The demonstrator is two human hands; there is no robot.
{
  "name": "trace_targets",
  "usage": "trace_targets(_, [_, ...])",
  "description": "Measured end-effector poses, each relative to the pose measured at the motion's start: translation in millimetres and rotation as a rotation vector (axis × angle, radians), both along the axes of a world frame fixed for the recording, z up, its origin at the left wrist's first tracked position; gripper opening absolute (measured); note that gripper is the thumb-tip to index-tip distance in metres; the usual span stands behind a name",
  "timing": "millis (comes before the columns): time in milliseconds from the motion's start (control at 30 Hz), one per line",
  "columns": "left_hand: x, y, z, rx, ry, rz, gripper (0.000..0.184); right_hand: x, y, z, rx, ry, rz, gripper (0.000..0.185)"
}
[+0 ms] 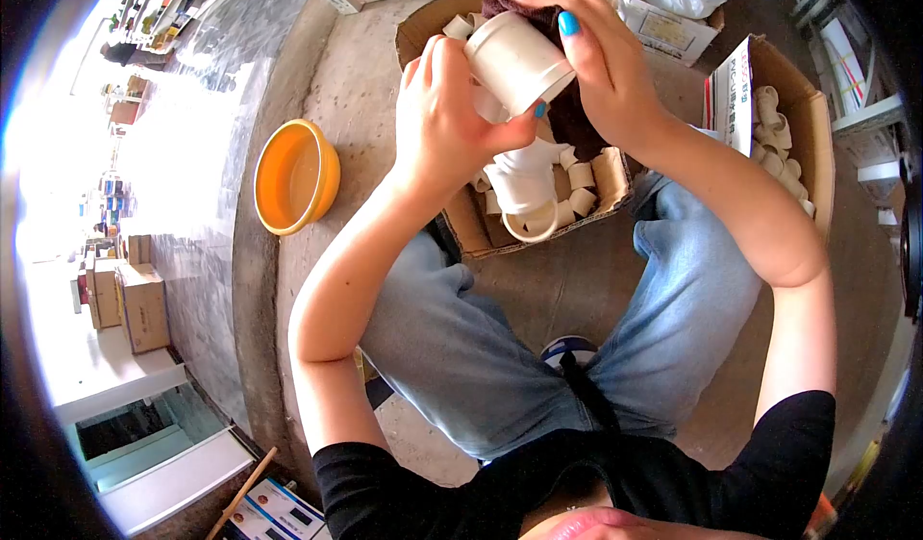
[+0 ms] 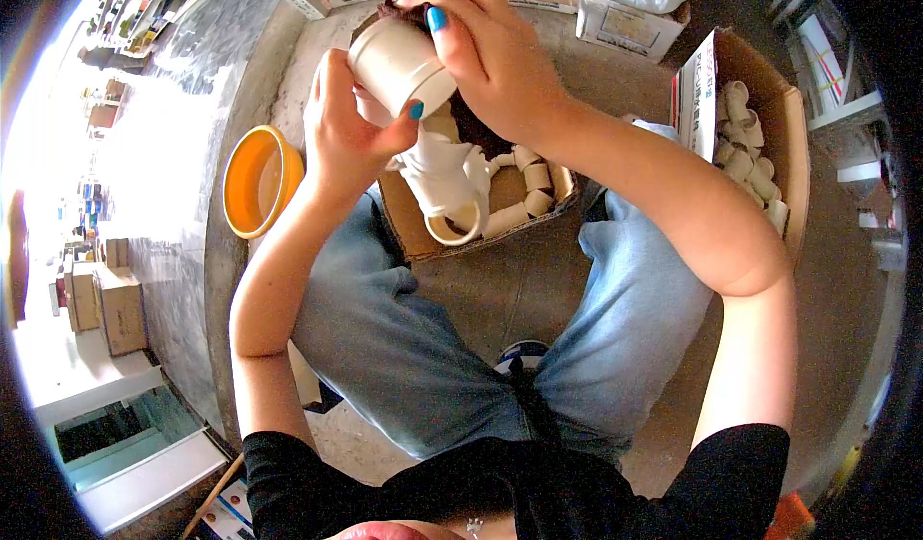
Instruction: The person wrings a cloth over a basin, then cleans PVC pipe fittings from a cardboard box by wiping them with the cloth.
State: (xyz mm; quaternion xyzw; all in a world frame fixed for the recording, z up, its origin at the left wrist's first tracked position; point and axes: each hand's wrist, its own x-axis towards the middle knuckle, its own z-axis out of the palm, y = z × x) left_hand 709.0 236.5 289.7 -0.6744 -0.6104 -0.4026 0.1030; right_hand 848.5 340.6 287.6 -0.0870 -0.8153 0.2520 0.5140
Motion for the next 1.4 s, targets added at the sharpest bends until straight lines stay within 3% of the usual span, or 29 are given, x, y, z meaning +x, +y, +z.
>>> trace_targets(167, [0,-9,2,-0.128,-0.105,-0.006,0.052,5,-12,9,0.383,-0.101,-0.036,0.034])
trace_targets(300, [-4,-11,0,-0.073,-0.025,-0.1,0.052,4,-23,9,0.626,-0.181,-0.036,0.039])
trace_targets(467, [-6,-9,4,0.058,-0.014,-0.068,0.047,0,-34,9,0.716,-0.176,-0.114,0.042])
trace_targets(567, [-2,-18,9,-0.106,-0.059,0.063,0.044,-4,-27,8,0.517,-0.115,-0.117,0.04])
trace_targets(600, [1,-19,11,-0.01,-0.056,0.022,0.046,-10,-24,6,0.322,-0.033,-0.117,0.027])
trace_targets(700, [5,-18,17,0.134,0.061,-0.071,0.048,4,-7,-6,-0.635,-0.335,0.319,0.026])
trace_targets(800, [3,-17,19,0.144,0.033,-0.074,0.047,2,-8,-6,-0.734,-0.291,0.368,0.033])
trace_targets(900, [0,-17,17,0.074,-0.012,-0.085,0.047,-2,-15,-1,-0.645,-0.253,0.194,0.03])
trace_targets(967, [0,-16,13,0.036,-0.035,-0.093,0.048,-3,-19,1,-0.431,-0.145,0.11,0.026])
trace_targets(1133, [4,-17,14,0.11,-0.062,-0.049,0.077,-2,-17,7,0.05,-0.041,-0.002,0.026])
trace_targets(1233, [0,-15,4,-0.019,-0.316,-0.112,0.098,2,-17,21,0.389,-0.06,0.009,0.029])
trace_targets(1300, [-5,-10,-5,-0.147,-0.555,-0.13,0.094,6,-25,29,0.559,-0.159,0.095,0.031])
trace_targets(1367, [-13,-10,-8,-0.131,-0.317,-0.151,0.082,1,-36,15,0.757,-0.182,0.071,0.03])
trace_targets(1400, [-13,-10,-8,-0.157,-0.329,-0.14,0.08,0,-35,16,0.729,-0.182,0.079,0.029])
